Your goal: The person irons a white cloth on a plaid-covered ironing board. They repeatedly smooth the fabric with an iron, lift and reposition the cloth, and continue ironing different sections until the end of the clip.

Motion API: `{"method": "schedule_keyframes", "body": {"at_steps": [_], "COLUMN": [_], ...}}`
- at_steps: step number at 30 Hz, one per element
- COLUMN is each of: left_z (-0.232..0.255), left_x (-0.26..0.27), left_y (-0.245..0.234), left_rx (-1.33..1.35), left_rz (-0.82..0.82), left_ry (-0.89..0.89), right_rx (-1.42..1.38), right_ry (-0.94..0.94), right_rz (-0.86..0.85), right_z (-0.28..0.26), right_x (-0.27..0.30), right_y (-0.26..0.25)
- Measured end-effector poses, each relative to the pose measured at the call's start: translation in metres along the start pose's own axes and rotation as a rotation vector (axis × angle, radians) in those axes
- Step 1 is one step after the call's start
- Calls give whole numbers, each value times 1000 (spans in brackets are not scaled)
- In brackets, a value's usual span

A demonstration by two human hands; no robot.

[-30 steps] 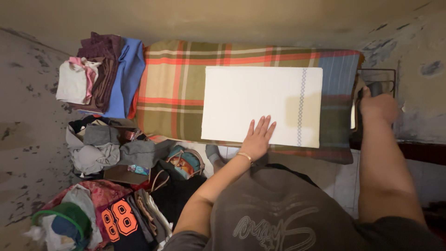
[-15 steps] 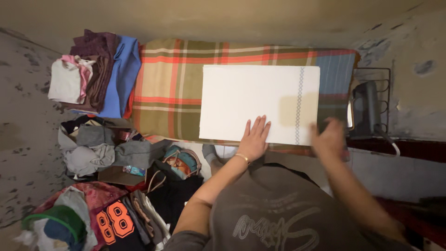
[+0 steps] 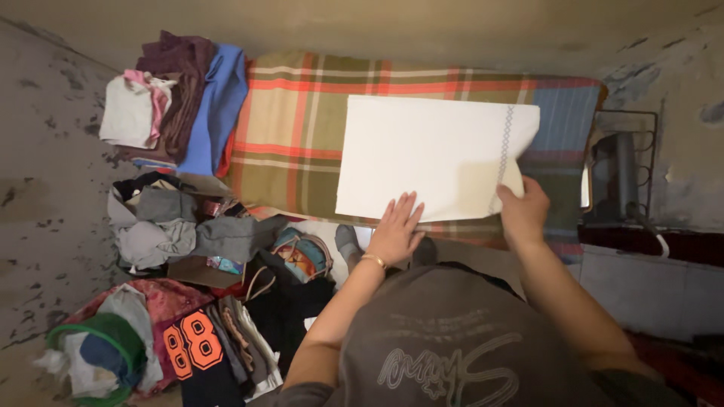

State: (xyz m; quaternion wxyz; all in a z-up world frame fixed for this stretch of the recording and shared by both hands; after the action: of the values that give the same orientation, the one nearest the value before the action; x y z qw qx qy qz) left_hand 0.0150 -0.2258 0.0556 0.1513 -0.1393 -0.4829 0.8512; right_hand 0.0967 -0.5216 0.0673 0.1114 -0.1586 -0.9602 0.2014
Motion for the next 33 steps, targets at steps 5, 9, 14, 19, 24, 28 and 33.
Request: {"method": "schedule_keyframes", "body": {"at_steps": [5, 9, 14, 19, 24, 28, 33], "left_z": [9, 3, -22, -43, -84, -118, -125], "left_x": [21, 32, 50, 73, 77, 65, 31], "left_y": [11, 22, 17, -16, -66, -92, -113], "left_rx": [-8, -89, -21, -26, -98, -65, -153], "left_rz": [-107, -119, -142, 32, 366, 471, 404], "left_ry": [79, 70, -34, -111, -331, -486, -418], "right_rx": [-90, 26, 268, 446, 664, 711, 710], "right_ry": [-355, -399, -280, -509, -914, -924, -912], "right_rz": [-89, -350, -904, -781, -428, -357, -349], "right_z": [-104, -137, -125, -116, -126, -100, -70], "right_x": [5, 42, 111, 127, 134, 123, 117], "right_y": [92, 208, 315, 258, 184, 171, 167]}}
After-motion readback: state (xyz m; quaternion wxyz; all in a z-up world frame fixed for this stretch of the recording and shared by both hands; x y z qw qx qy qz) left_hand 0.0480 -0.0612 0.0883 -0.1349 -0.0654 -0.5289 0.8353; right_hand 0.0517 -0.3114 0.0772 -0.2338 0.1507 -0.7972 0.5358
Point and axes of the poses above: each hand's wrist, its own x-axis away from the middle knuckle, its own y-axis out of the palm, z = x × y, the point moved 9 cm from there along -x, towards the middle knuckle, and after that the axes turned 1 degree about -y, right-handed, at the moved point
